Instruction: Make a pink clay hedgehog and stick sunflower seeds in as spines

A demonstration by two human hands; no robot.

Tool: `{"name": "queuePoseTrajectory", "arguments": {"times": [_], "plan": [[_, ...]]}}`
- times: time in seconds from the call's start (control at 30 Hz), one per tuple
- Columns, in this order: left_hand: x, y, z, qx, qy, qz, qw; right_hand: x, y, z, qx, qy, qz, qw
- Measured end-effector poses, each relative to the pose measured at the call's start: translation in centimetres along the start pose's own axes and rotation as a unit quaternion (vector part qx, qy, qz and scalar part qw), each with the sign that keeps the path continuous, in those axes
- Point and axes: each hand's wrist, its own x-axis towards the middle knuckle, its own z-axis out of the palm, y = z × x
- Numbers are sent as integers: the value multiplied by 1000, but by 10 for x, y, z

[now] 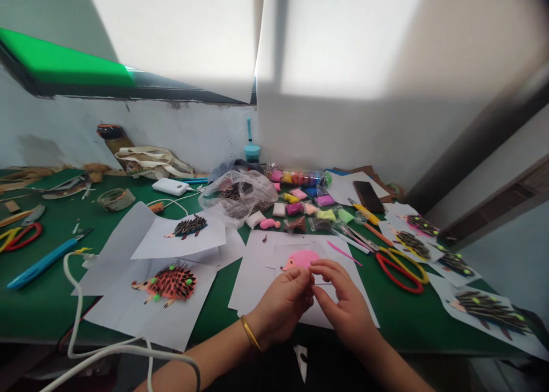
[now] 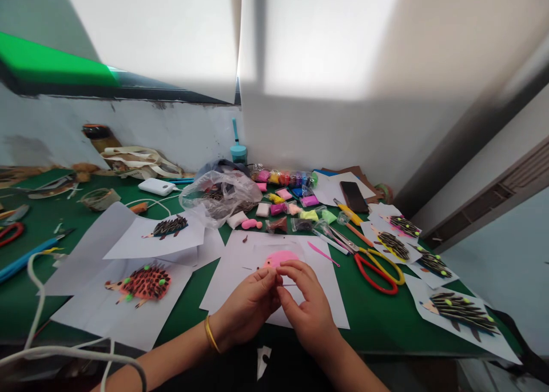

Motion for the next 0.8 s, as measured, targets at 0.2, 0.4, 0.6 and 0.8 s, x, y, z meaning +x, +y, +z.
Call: {"name": "queuePoseTrajectory", "arguments": {"times": [0.2, 0.4, 0.6, 0.8], "plan": [[1, -1, -1, 11, 10, -4, 1000, 1, 0, 0, -1, 2, 2, 1000], [1, 0, 0, 29, 11, -1, 1000, 1, 2, -1, -3, -1, 5, 1000], [2, 1, 1, 63, -30, 15, 997, 3, -3, -3, 17, -11, -5, 1000], [3, 1, 0, 100, -26, 6, 995, 4, -2, -2, 36, 12, 21, 999]]}}
